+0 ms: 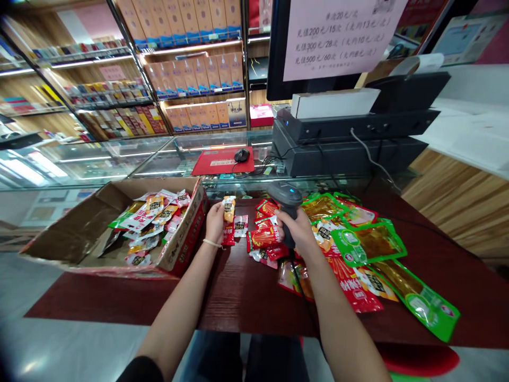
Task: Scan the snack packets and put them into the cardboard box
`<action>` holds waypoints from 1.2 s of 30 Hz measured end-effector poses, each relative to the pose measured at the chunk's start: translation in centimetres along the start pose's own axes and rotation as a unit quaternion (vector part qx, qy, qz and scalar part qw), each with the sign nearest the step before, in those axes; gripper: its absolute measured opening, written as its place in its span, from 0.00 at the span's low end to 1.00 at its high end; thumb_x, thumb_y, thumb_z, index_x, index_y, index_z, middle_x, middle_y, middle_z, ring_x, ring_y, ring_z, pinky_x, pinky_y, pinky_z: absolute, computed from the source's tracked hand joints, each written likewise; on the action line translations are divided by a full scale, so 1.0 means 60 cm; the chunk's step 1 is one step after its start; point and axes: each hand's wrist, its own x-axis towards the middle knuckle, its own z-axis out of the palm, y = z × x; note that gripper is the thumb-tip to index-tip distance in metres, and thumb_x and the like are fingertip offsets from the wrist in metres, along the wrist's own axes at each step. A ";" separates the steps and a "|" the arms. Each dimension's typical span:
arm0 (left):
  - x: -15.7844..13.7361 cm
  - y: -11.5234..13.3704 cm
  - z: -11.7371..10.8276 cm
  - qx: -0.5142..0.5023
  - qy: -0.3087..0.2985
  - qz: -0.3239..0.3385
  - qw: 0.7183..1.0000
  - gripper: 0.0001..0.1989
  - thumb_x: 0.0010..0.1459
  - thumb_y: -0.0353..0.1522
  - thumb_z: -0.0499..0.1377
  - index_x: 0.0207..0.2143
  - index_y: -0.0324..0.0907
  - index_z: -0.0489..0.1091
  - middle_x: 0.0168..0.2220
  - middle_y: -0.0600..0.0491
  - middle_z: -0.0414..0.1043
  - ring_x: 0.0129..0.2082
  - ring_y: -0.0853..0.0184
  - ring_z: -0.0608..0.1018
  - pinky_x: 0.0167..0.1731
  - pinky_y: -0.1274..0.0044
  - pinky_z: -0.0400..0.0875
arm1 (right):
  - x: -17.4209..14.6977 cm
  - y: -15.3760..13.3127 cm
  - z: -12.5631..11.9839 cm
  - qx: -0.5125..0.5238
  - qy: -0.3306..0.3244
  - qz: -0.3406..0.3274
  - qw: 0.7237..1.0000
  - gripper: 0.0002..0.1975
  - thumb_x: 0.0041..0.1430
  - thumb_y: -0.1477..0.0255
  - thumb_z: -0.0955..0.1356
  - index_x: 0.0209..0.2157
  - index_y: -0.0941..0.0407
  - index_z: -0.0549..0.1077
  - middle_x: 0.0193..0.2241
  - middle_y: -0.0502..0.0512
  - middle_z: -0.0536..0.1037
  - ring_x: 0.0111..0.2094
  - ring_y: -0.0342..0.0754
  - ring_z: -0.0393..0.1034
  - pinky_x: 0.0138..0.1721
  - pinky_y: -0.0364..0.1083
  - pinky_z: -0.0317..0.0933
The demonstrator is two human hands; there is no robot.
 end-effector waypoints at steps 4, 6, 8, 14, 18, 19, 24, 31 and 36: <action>-0.012 0.008 0.007 -0.143 -0.082 -0.076 0.983 0.18 0.51 0.26 0.59 0.46 0.39 0.70 0.37 0.51 0.77 0.28 0.72 0.76 0.28 0.82 0.70 | 0.001 0.001 0.000 -0.006 0.002 -0.007 1.000 0.17 0.50 0.62 0.75 0.31 0.52 0.64 0.17 0.40 0.66 0.13 0.38 0.58 0.13 0.39 0.57; -0.017 0.012 0.008 -0.163 -0.114 -0.086 0.976 0.21 0.48 0.24 0.59 0.47 0.39 0.71 0.40 0.50 0.77 0.31 0.71 0.77 0.31 0.81 0.72 | 0.003 0.002 -0.002 -0.006 0.000 -0.001 1.000 0.17 0.50 0.62 0.75 0.32 0.51 0.64 0.16 0.40 0.65 0.13 0.39 0.58 0.13 0.40 0.56; -0.019 0.013 0.008 -0.168 -0.142 -0.087 0.972 0.21 0.47 0.22 0.60 0.46 0.39 0.71 0.41 0.50 0.77 0.34 0.71 0.78 0.36 0.80 0.73 | 0.005 0.003 -0.003 -0.006 -0.004 0.006 1.000 0.18 0.49 0.61 0.75 0.32 0.51 0.64 0.16 0.40 0.65 0.12 0.39 0.58 0.13 0.40 0.56; -0.020 0.006 0.007 -0.203 -0.144 -0.080 0.965 0.10 0.54 0.28 0.62 0.40 0.41 0.70 0.38 0.53 0.76 0.32 0.73 0.77 0.36 0.81 0.72 | 0.003 0.003 0.000 -0.011 0.006 -0.009 1.000 0.17 0.50 0.62 0.75 0.32 0.51 0.63 0.17 0.40 0.66 0.13 0.38 0.59 0.13 0.39 0.56; -0.019 0.007 0.005 -0.197 -0.152 -0.082 0.965 0.09 0.56 0.32 0.63 0.40 0.43 0.69 0.36 0.55 0.75 0.28 0.74 0.75 0.29 0.83 0.69 | 0.000 0.002 0.002 -0.009 0.007 -0.011 1.000 0.16 0.51 0.63 0.74 0.32 0.52 0.63 0.17 0.40 0.66 0.13 0.39 0.59 0.13 0.39 0.56; -0.019 0.009 0.005 -0.194 -0.154 -0.087 0.965 0.09 0.57 0.32 0.62 0.40 0.43 0.69 0.36 0.55 0.74 0.28 0.74 0.75 0.29 0.82 0.69 | 0.000 0.002 0.003 -0.009 0.008 -0.009 1.000 0.17 0.51 0.63 0.75 0.32 0.52 0.64 0.16 0.40 0.66 0.13 0.39 0.59 0.13 0.40 0.57; -0.018 0.022 0.005 -0.228 -0.160 -0.162 0.947 0.10 0.64 0.37 0.55 0.41 0.41 0.69 0.27 0.56 0.67 0.22 0.76 0.68 0.26 0.82 0.67 | 0.003 0.003 0.002 -0.009 0.017 0.011 1.000 0.19 0.47 0.62 0.76 0.31 0.51 0.63 0.16 0.40 0.66 0.12 0.39 0.59 0.13 0.40 0.57; -0.024 0.042 -0.009 -0.209 -0.201 -0.169 0.942 0.42 0.57 0.62 0.39 0.48 0.39 0.71 0.30 0.49 0.70 0.24 0.71 0.69 0.23 0.78 0.67 | 0.002 0.003 0.004 -0.014 0.016 0.014 1.000 0.19 0.47 0.62 0.76 0.31 0.51 0.63 0.16 0.40 0.66 0.13 0.39 0.59 0.13 0.40 0.57; -0.024 0.032 -0.006 -0.151 -0.198 -0.126 0.960 0.29 0.67 0.49 0.41 0.55 0.43 0.69 0.46 0.44 0.74 0.37 0.67 0.76 0.36 0.75 0.73 | 0.004 0.007 0.001 -0.010 0.017 0.014 1.000 0.19 0.48 0.63 0.76 0.32 0.51 0.63 0.17 0.40 0.67 0.13 0.39 0.59 0.13 0.40 0.57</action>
